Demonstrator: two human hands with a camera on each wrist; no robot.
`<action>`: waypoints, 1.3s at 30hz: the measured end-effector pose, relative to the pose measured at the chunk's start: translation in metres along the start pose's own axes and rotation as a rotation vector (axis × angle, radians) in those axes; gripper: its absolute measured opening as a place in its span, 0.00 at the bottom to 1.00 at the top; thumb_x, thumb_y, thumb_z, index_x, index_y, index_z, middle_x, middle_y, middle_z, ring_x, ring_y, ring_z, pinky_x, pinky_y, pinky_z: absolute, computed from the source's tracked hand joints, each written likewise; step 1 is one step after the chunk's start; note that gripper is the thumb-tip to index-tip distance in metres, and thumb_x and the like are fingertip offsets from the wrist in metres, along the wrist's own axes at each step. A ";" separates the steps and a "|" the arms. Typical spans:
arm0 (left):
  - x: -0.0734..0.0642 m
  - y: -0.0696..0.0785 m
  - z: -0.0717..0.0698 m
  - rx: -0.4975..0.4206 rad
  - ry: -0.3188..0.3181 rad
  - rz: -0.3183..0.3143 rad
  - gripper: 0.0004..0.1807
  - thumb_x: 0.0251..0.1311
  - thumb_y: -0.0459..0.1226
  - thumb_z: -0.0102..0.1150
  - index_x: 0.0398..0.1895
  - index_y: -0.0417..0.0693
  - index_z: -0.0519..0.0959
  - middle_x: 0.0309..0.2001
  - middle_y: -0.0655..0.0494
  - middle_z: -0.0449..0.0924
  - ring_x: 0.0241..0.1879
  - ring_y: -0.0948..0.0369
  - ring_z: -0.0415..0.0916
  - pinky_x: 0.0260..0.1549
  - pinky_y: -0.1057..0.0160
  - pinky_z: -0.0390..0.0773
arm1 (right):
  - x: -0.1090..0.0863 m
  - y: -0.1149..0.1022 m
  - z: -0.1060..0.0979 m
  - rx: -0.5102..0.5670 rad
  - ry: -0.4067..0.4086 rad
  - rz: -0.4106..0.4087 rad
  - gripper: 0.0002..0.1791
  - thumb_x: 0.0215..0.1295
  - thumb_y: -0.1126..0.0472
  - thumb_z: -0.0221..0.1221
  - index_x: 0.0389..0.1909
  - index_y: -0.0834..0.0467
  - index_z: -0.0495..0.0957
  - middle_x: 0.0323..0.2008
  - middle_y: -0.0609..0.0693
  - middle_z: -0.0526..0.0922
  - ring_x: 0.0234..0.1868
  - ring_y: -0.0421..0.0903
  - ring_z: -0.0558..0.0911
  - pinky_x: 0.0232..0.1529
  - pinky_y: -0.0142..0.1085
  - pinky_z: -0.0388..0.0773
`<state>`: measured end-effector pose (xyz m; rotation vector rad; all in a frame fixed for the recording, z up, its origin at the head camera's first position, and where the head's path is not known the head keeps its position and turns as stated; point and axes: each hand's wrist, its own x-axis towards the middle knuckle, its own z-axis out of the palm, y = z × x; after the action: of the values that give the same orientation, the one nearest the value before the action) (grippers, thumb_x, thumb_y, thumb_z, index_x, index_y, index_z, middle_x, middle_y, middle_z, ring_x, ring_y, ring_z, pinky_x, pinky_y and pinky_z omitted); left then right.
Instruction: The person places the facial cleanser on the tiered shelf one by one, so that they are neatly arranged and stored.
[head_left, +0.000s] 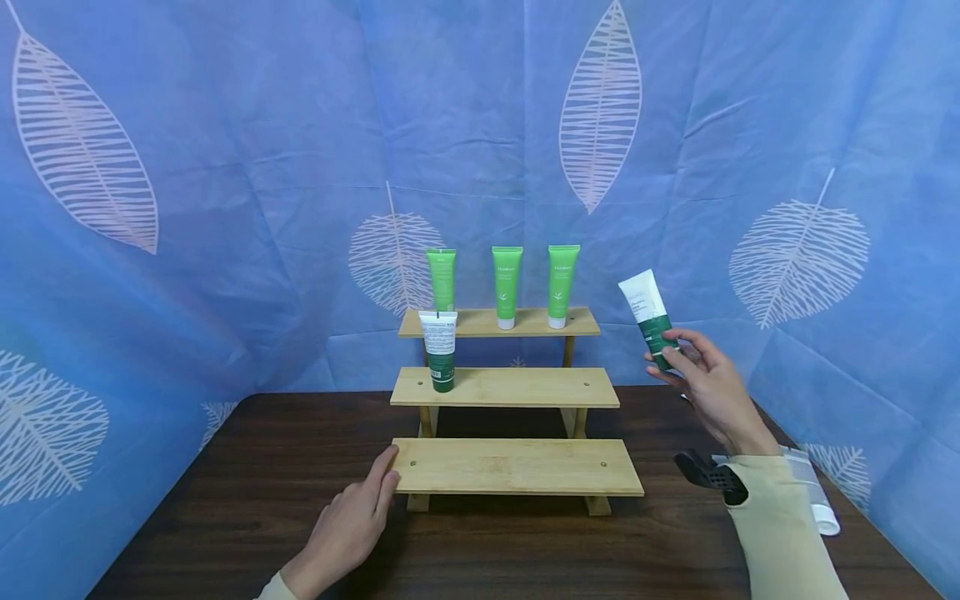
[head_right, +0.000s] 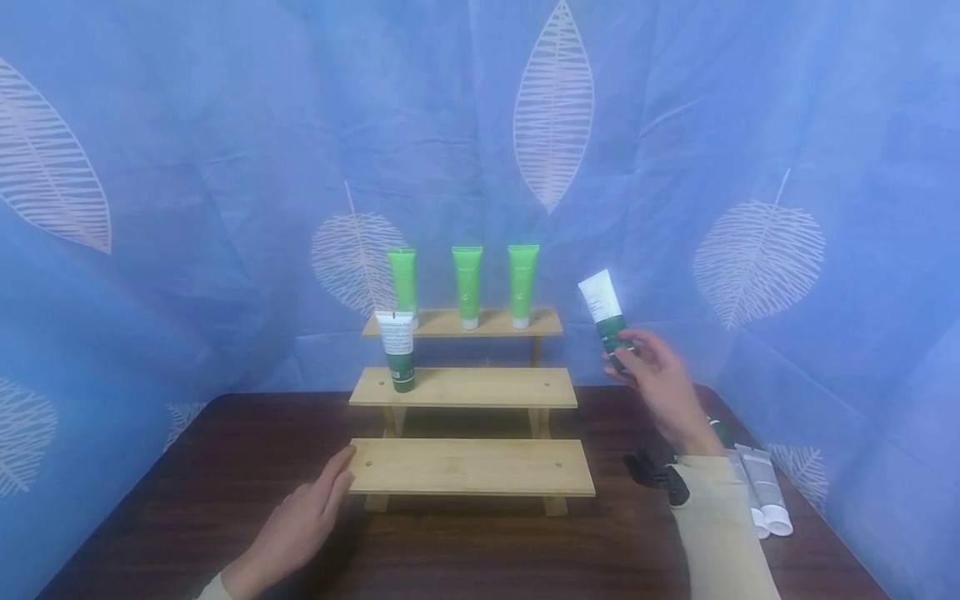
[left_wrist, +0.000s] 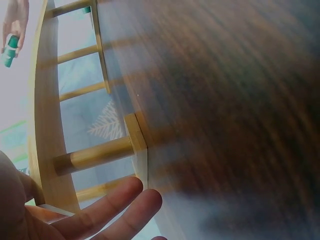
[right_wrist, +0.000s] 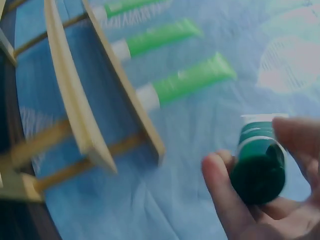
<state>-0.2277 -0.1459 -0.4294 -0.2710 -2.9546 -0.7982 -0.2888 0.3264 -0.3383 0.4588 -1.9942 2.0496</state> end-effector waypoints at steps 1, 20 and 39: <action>0.000 0.000 0.000 -0.001 0.002 0.005 0.31 0.82 0.55 0.33 0.77 0.50 0.62 0.30 0.60 0.78 0.18 0.63 0.64 0.17 0.61 0.62 | 0.000 -0.001 0.005 -0.013 0.014 -0.016 0.17 0.79 0.57 0.55 0.63 0.55 0.67 0.57 0.51 0.73 0.50 0.37 0.86 0.51 0.32 0.81; 0.000 0.000 0.001 -0.008 -0.002 -0.008 0.30 0.82 0.54 0.35 0.78 0.51 0.62 0.30 0.60 0.77 0.17 0.62 0.64 0.17 0.61 0.62 | 0.002 -0.019 0.090 -0.253 0.027 0.038 0.29 0.82 0.57 0.49 0.74 0.59 0.49 0.68 0.70 0.66 0.49 0.36 0.82 0.54 0.37 0.80; 0.000 -0.002 0.002 -0.002 -0.006 -0.006 0.30 0.82 0.54 0.37 0.79 0.52 0.61 0.18 0.59 0.64 0.13 0.62 0.58 0.15 0.62 0.57 | 0.006 0.006 0.154 -0.437 -0.102 -0.029 0.21 0.75 0.61 0.61 0.64 0.54 0.68 0.59 0.61 0.76 0.57 0.56 0.79 0.48 0.41 0.80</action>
<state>-0.2283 -0.1463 -0.4318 -0.2651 -2.9615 -0.8031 -0.2881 0.1717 -0.3393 0.5002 -2.3905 1.5326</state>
